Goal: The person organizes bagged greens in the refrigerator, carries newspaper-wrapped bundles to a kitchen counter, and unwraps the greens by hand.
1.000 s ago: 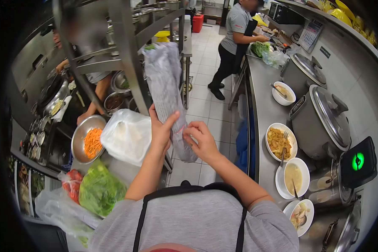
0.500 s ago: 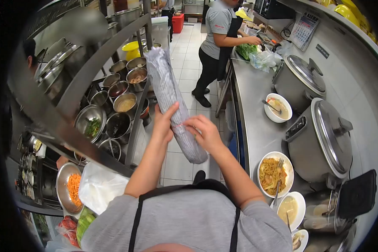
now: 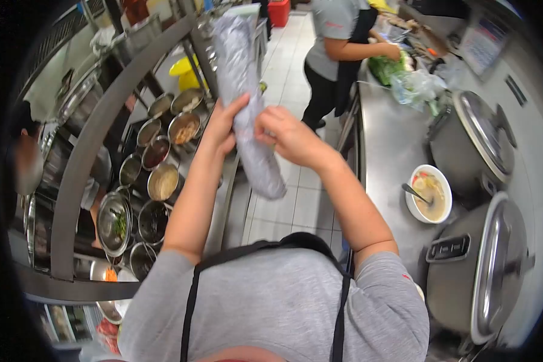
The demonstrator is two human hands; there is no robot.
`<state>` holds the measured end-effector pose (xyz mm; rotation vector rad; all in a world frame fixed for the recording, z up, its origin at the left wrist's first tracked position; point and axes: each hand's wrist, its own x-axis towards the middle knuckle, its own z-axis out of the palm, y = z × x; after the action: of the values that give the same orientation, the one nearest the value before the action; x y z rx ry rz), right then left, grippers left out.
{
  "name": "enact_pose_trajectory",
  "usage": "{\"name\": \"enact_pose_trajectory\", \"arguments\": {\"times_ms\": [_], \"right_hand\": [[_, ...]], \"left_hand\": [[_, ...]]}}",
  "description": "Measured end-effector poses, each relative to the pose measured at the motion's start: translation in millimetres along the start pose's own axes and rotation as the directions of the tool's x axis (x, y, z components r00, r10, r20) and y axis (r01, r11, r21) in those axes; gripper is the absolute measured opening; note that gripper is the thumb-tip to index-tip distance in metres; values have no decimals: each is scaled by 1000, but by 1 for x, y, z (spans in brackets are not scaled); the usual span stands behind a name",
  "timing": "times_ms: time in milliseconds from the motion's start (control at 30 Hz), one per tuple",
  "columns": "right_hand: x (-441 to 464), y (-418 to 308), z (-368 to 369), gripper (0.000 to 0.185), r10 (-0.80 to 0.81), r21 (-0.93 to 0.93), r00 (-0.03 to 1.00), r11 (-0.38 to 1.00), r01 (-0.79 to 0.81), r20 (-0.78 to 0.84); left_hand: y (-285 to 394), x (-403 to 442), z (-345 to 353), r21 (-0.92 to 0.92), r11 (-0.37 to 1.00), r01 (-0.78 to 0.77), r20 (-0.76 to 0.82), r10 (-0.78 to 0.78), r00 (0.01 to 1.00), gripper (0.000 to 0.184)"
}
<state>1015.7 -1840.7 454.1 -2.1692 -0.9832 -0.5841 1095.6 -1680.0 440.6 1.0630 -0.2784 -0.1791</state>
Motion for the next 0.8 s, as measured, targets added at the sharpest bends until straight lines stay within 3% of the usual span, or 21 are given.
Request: {"name": "enact_pose_trajectory", "arguments": {"times_ms": [100, 133, 200, 233, 300, 433, 533, 633, 700, 800], "right_hand": [[13, 18, 8, 12, 65, 88, 990, 993, -76, 123], [13, 28, 18, 11, 85, -41, 983, 996, -80, 160], [17, 51, 33, 7, 179, -285, 962, 952, -116, 207], [19, 67, 37, 7, 190, -288, 960, 949, -127, 205], [25, 106, 37, 6, 328, -448, 913, 873, -195, 243], [37, 183, 31, 6, 377, -385, 890, 884, -264, 256], [50, 228, 21, 14, 486, -296, 832, 863, -409, 268], [53, 259, 28, 15, 461, -458, 854, 830, -318, 242], [53, 281, 36, 14, 428, -481, 891, 820, -311, 152], [52, 333, 39, 13, 337, -466, 938, 845, -261, 85]], "left_hand": [[-14, 70, -7, -3, 1000, -6, -172, 5, 985, 93], [-20, 98, -17, 4, 1000, -7, -188, 7, 982, 93], [-28, 140, -29, -105, 986, 129, -158, -145, 977, 94], [-33, 153, -31, -106, 985, 139, -152, -154, 976, 94], [-36, 180, -28, 21, 998, 67, -300, -57, 952, 90], [-65, 250, -48, -200, 979, 40, -355, -110, 929, 85], [-89, 292, -53, -245, 969, 26, -319, -106, 942, 86], [-108, 334, -45, -259, 966, -4, -311, -80, 947, 85], [-113, 354, -35, -153, 988, -12, -376, -46, 926, 82], [-126, 408, -42, -141, 989, -46, -362, -8, 932, 82]]}}
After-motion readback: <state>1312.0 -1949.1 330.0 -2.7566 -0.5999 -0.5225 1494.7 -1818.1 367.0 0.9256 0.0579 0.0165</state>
